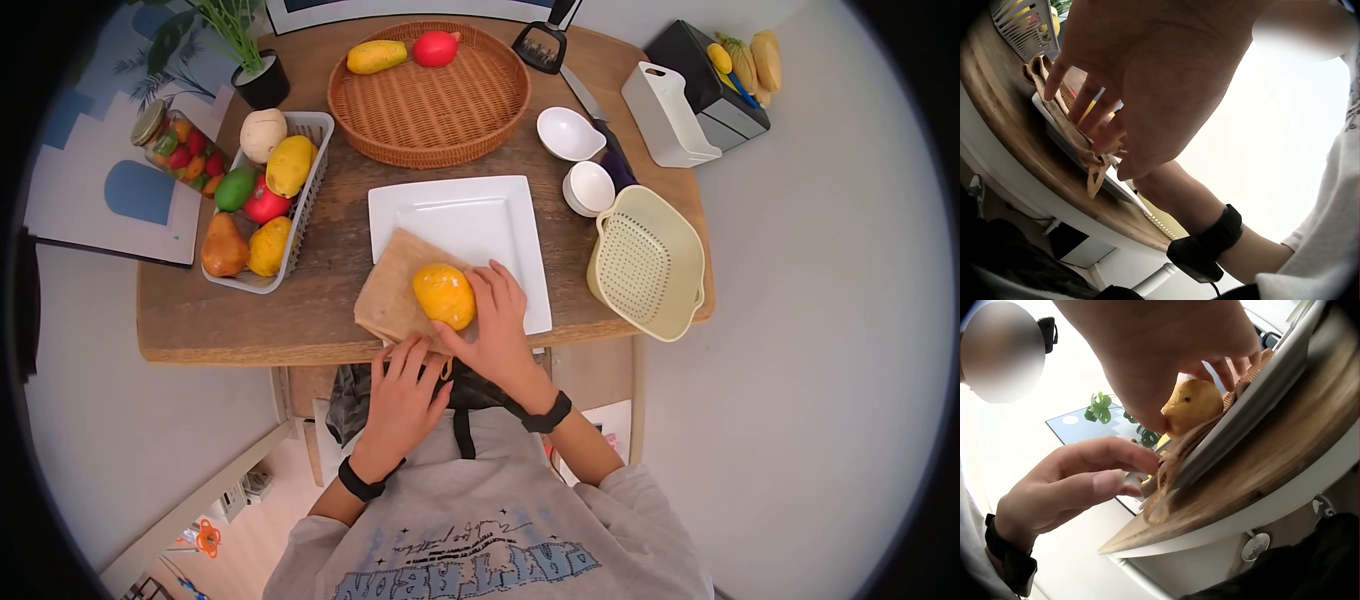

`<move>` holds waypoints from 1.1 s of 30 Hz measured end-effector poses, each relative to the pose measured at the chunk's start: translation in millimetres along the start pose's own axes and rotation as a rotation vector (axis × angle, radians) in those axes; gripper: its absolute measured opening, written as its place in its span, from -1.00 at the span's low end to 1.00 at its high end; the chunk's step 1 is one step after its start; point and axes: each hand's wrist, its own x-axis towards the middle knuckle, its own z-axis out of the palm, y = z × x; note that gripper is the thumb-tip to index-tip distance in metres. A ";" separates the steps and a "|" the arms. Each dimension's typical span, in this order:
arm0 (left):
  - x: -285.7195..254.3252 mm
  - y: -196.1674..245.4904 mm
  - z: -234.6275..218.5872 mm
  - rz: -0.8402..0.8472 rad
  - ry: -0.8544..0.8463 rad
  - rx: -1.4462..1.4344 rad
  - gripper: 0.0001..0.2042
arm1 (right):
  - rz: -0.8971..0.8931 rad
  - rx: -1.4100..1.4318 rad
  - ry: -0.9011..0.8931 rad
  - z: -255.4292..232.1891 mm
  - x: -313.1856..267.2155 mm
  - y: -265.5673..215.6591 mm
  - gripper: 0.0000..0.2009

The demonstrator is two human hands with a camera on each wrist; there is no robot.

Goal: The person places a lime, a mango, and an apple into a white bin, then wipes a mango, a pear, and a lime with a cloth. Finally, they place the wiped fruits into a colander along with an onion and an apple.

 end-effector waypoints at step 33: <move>4.1 0.0 -0.8 -0.006 0.004 -0.025 -0.64 | 0.045 -0.124 0.015 -15.9 -7.6 11.9 -0.26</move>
